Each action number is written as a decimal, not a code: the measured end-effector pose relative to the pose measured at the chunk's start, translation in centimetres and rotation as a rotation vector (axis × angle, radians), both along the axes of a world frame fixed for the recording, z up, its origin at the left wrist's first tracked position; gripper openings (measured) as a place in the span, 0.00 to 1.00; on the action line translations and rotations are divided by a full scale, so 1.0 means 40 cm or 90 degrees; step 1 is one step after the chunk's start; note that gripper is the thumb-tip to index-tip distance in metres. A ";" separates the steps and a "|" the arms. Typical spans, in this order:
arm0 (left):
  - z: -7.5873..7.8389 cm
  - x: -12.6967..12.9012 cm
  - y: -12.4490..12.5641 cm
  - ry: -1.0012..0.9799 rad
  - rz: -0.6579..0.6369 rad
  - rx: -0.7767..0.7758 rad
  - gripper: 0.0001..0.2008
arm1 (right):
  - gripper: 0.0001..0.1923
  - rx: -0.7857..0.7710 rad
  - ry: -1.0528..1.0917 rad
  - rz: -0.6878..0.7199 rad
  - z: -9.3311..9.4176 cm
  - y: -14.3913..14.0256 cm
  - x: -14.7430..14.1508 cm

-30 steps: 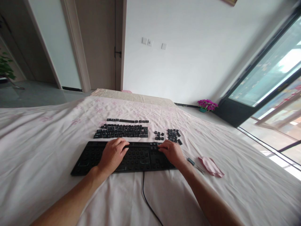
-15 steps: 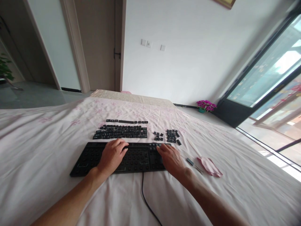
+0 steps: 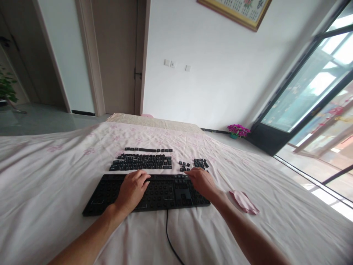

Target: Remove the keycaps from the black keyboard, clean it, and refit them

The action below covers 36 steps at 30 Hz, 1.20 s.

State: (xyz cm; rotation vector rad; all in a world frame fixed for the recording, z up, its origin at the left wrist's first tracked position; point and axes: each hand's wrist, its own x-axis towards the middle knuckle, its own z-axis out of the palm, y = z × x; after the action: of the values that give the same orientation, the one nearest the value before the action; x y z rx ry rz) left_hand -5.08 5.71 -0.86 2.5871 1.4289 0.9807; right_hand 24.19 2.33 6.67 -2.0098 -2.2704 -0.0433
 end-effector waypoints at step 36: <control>0.003 -0.001 -0.002 -0.002 0.007 -0.006 0.10 | 0.07 -0.012 -0.137 0.022 -0.045 0.296 -0.034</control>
State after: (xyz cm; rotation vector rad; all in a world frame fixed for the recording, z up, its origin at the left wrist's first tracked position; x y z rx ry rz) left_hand -5.12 5.61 -0.72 2.5722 1.4442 0.9761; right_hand 22.82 14.16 4.86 -2.0667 -2.4391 -0.2474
